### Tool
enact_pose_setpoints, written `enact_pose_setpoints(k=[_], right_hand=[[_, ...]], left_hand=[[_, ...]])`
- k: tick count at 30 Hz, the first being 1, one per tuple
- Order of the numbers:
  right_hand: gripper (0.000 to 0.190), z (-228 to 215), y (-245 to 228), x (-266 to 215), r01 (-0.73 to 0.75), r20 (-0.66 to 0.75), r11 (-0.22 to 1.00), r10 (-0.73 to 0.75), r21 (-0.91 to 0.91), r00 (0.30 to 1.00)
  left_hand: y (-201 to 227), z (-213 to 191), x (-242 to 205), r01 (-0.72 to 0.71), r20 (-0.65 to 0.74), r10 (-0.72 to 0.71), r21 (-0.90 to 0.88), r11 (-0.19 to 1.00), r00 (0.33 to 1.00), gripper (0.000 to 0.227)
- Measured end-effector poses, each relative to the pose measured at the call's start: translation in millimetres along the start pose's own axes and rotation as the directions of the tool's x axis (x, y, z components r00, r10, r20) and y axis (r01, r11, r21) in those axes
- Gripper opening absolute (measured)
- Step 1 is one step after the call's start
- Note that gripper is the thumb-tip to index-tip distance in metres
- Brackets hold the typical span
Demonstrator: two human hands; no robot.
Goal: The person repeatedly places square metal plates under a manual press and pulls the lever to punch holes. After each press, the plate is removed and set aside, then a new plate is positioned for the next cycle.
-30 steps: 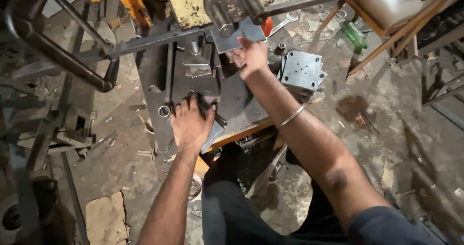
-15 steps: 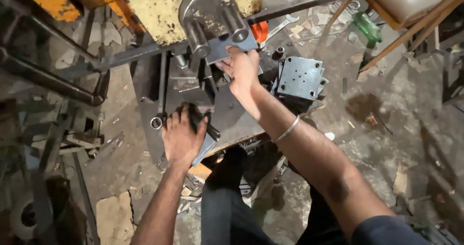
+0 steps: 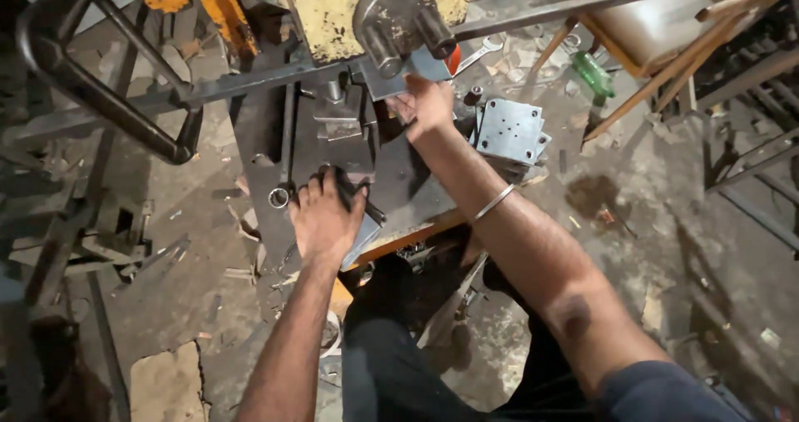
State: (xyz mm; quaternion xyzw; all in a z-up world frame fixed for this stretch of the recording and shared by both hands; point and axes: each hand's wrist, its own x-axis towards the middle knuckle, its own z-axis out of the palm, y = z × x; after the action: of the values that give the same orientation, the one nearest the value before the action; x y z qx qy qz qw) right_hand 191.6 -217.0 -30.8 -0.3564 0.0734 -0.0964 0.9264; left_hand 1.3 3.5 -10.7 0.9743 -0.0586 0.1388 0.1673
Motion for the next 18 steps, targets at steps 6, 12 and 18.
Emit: enact_pose_setpoints(k=[6, 12, 18], right_hand=[[0.015, -3, 2, 9, -0.016, -0.022, 1.000, 0.016, -0.001, 1.000], [0.017, 18, -12, -14, -0.081, -0.156, 0.989, 0.061, -0.127, 0.986], [0.018, 4, -14, -9, -0.164, -0.039, 0.983, 0.161, -0.088, 0.986]], left_hand=[[5, -6, 0, 0.048, 0.062, -0.048, 0.012, 0.999, 0.997, 0.073], [-6, 14, 3, 0.003, -0.013, -0.003, 0.014, 1.000, 1.000, 0.079], [-1, 1, 0, -0.048, -0.282, 0.026, -0.073, 0.996, 0.959, 0.062]])
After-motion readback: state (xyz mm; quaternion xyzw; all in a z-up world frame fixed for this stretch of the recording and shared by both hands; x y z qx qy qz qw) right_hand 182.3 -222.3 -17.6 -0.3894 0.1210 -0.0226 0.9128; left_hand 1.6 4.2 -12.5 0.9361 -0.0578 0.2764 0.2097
